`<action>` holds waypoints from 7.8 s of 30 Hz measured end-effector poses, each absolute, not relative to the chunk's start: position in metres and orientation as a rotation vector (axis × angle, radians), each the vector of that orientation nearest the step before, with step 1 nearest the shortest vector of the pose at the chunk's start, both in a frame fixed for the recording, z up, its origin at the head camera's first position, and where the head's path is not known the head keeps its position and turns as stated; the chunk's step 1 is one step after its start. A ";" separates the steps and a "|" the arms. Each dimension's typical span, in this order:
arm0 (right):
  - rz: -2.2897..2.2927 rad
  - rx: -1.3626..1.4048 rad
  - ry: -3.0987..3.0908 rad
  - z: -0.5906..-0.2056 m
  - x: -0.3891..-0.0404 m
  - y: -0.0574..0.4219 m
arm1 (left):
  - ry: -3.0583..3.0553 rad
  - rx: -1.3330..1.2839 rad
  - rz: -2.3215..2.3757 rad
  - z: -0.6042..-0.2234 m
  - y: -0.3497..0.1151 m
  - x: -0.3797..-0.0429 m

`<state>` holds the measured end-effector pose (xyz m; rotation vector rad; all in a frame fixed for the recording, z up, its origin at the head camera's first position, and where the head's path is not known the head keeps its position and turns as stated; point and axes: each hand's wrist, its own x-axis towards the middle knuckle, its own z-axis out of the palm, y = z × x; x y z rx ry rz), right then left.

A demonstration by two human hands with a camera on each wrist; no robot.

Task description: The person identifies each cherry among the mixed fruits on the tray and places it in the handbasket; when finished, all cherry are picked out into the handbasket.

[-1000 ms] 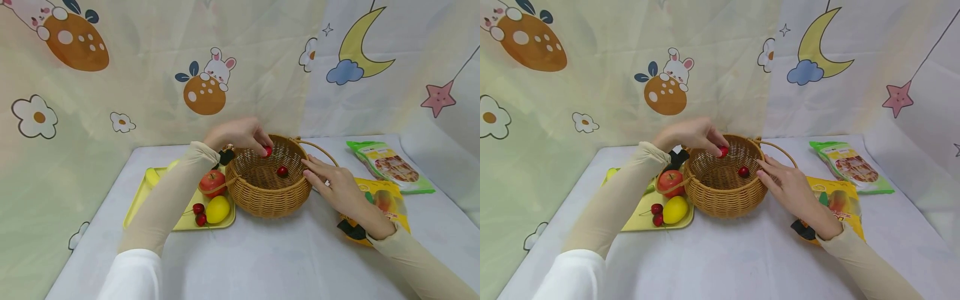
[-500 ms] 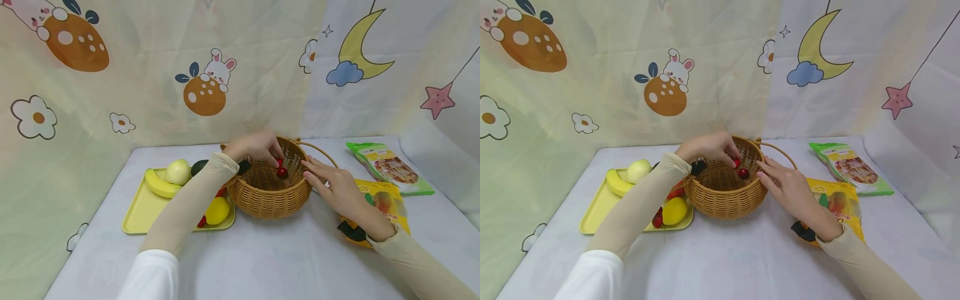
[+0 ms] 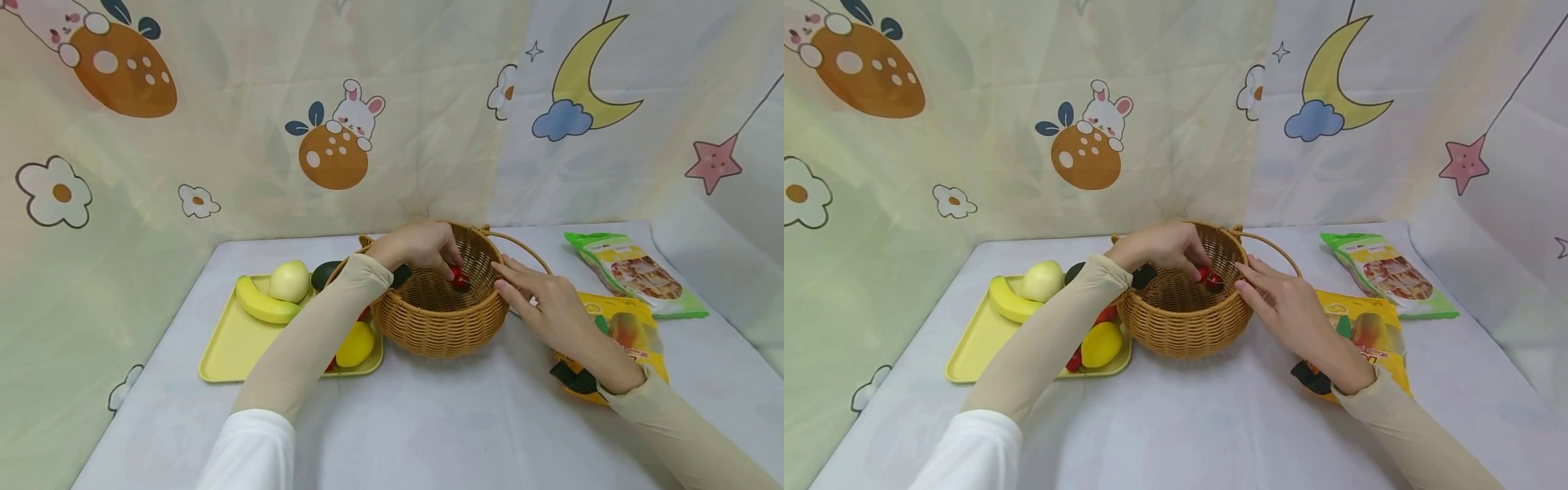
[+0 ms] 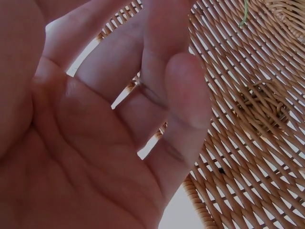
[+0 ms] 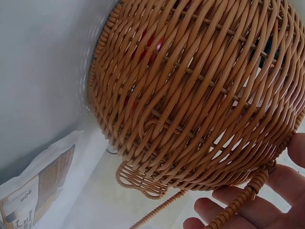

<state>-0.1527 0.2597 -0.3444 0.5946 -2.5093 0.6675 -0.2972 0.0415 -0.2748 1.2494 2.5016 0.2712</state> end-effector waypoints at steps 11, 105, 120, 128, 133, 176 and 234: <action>0.669 0.590 -2.513 -0.343 -0.152 0.259 | 2.496 1.219 0.289 -0.276 0.043 -0.298; 0.670 0.609 -2.519 -0.344 -0.153 0.260 | 2.817 0.699 0.884 -0.371 -0.217 -0.187; 0.675 0.594 -2.527 -0.342 -0.154 0.261 | 2.837 0.646 0.875 -0.391 -0.194 -0.192; 0.692 0.599 -2.520 -0.342 -0.154 0.261 | 2.782 0.663 0.929 -0.393 -0.189 -0.193; 0.707 0.596 -2.531 -0.343 -0.153 0.261 | 2.773 0.669 0.940 -0.395 -0.187 -0.194; 0.709 0.603 -2.516 -0.342 -0.154 0.260 | 2.729 0.593 0.942 -0.389 -0.203 -0.198; 0.692 0.604 -2.526 -0.344 -0.152 0.261 | 2.465 1.156 0.631 -0.222 -0.012 -0.308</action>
